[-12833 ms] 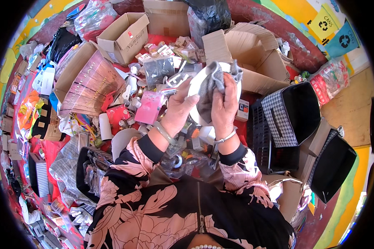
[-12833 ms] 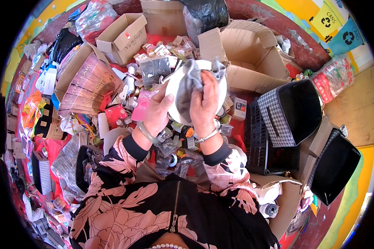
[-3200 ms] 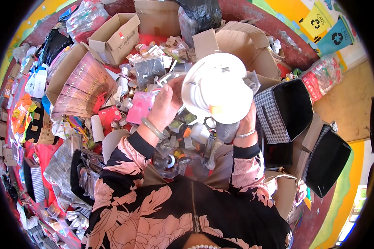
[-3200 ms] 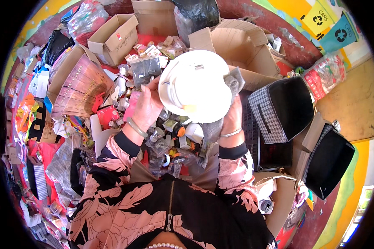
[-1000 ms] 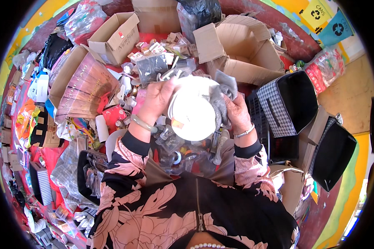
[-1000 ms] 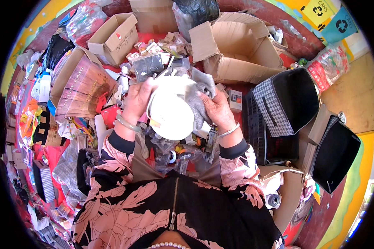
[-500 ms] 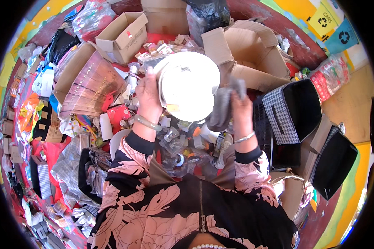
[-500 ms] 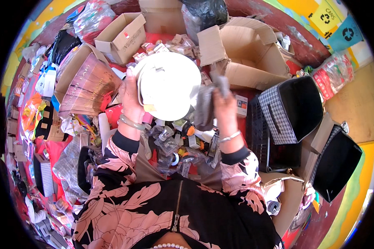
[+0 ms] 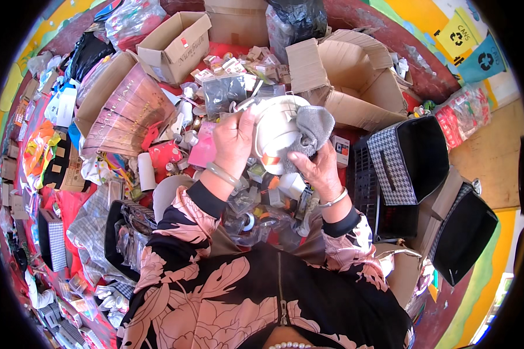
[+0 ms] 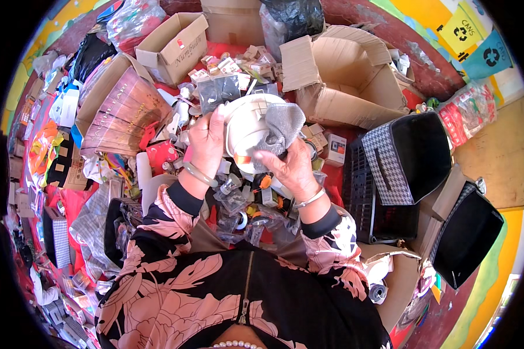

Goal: The person sits on the floor and cleans a white circular electronic device with a grey cloth. They wipe the front grille and the back of the device, then place it into a cardboard box. They then pick up a white bowl and wipe it with the cloth.

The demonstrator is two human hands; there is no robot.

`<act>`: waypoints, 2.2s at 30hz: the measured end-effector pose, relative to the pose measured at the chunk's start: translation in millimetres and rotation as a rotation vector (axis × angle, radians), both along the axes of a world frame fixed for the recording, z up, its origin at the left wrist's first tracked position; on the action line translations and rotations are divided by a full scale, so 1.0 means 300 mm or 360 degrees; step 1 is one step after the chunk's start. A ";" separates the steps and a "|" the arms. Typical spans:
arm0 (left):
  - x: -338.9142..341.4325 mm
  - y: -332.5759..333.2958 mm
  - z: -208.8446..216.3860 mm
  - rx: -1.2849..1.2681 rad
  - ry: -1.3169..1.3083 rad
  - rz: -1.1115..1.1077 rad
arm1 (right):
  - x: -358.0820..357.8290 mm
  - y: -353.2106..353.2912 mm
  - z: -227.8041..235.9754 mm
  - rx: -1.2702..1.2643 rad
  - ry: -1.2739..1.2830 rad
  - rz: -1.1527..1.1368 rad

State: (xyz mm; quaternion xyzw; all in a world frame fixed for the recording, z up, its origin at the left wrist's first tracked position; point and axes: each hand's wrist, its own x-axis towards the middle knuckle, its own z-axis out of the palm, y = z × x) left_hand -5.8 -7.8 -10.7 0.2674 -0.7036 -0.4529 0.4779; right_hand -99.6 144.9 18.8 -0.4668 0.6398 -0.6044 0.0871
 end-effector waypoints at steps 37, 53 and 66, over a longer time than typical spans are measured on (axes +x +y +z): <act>-0.006 -0.048 0.054 0.1240 0.0756 -0.0183 | -0.029 0.054 0.102 -0.0859 -0.1624 0.0499; -0.017 0.047 0.066 -0.0984 0.0132 -0.0014 | 0.137 -0.121 -0.001 0.0359 0.0916 -0.0901; -0.024 0.021 0.043 -0.0987 -0.0023 0.0031 | -0.041 -0.111 -0.017 0.0755 -0.0117 -0.0596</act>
